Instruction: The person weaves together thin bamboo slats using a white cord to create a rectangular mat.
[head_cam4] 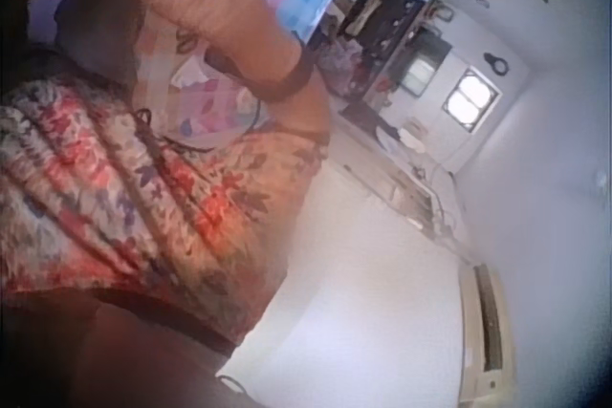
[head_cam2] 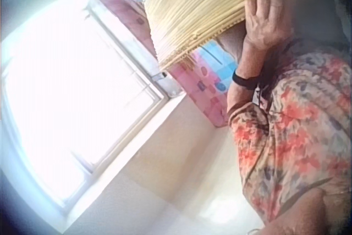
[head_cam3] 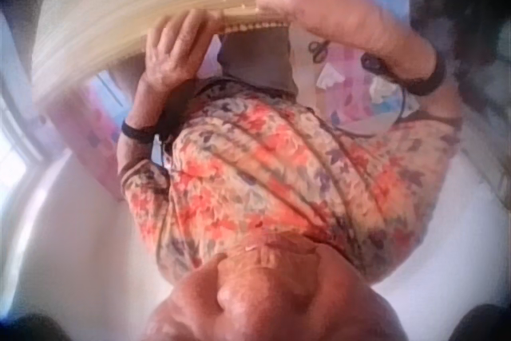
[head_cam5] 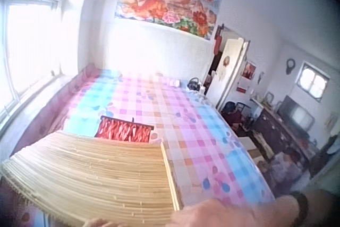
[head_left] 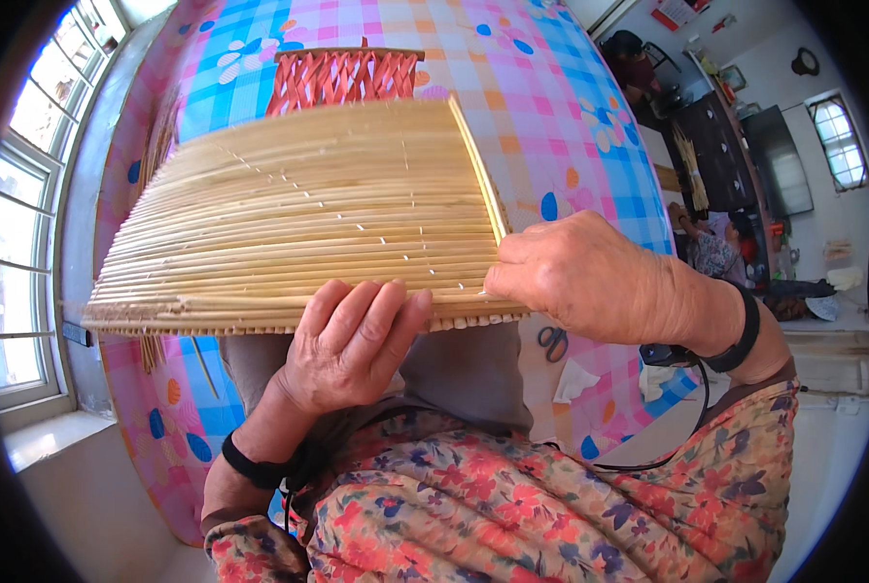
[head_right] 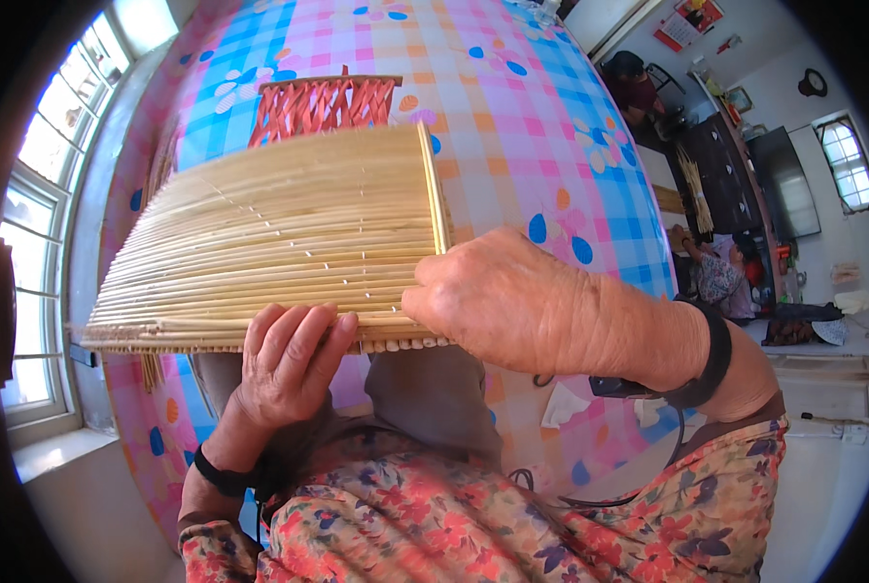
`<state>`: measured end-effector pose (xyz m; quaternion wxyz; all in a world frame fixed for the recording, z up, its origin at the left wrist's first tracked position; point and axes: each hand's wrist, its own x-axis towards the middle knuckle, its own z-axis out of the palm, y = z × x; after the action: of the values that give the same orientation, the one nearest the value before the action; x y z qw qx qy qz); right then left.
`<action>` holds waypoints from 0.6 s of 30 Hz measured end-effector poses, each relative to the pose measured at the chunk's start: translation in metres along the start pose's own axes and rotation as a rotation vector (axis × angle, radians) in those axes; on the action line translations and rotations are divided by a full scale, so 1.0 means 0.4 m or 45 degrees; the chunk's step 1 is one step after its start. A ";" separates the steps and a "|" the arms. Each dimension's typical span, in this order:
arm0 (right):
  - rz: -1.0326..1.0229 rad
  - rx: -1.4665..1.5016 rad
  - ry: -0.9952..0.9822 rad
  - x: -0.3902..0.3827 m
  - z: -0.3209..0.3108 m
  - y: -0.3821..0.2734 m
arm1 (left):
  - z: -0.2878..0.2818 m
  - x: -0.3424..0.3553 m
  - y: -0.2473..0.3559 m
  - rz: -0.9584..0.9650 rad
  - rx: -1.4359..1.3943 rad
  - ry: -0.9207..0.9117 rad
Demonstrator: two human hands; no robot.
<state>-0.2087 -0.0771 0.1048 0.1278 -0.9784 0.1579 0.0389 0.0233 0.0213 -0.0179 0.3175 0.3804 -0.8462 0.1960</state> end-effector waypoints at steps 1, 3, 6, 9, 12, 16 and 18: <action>0.018 -0.009 -0.038 0.007 -0.010 -0.001 | -0.002 0.010 -0.011 0.001 0.013 0.010; -0.009 0.009 -0.073 0.015 -0.022 0.018 | -0.013 0.028 -0.027 0.069 -0.059 -0.033; -0.073 0.114 -0.126 0.035 -0.024 0.053 | -0.021 0.026 -0.030 0.073 -0.061 -0.022; -0.175 0.217 -0.134 0.048 -0.032 0.068 | -0.043 0.030 -0.035 0.061 -0.059 -0.030; -0.256 0.184 -0.128 0.047 -0.057 0.059 | -0.075 0.048 -0.041 0.044 -0.094 -0.044; -0.190 0.090 -0.143 0.036 -0.101 0.031 | -0.084 0.055 -0.049 0.031 -0.174 -0.019; -0.212 0.095 -0.156 0.039 -0.097 0.035 | -0.072 0.047 -0.045 0.028 -0.191 0.004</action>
<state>-0.1971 -0.1047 0.1369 0.1764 -0.9785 0.0693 0.0819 0.0389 0.0167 0.0173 0.3441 0.3460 -0.8622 0.1361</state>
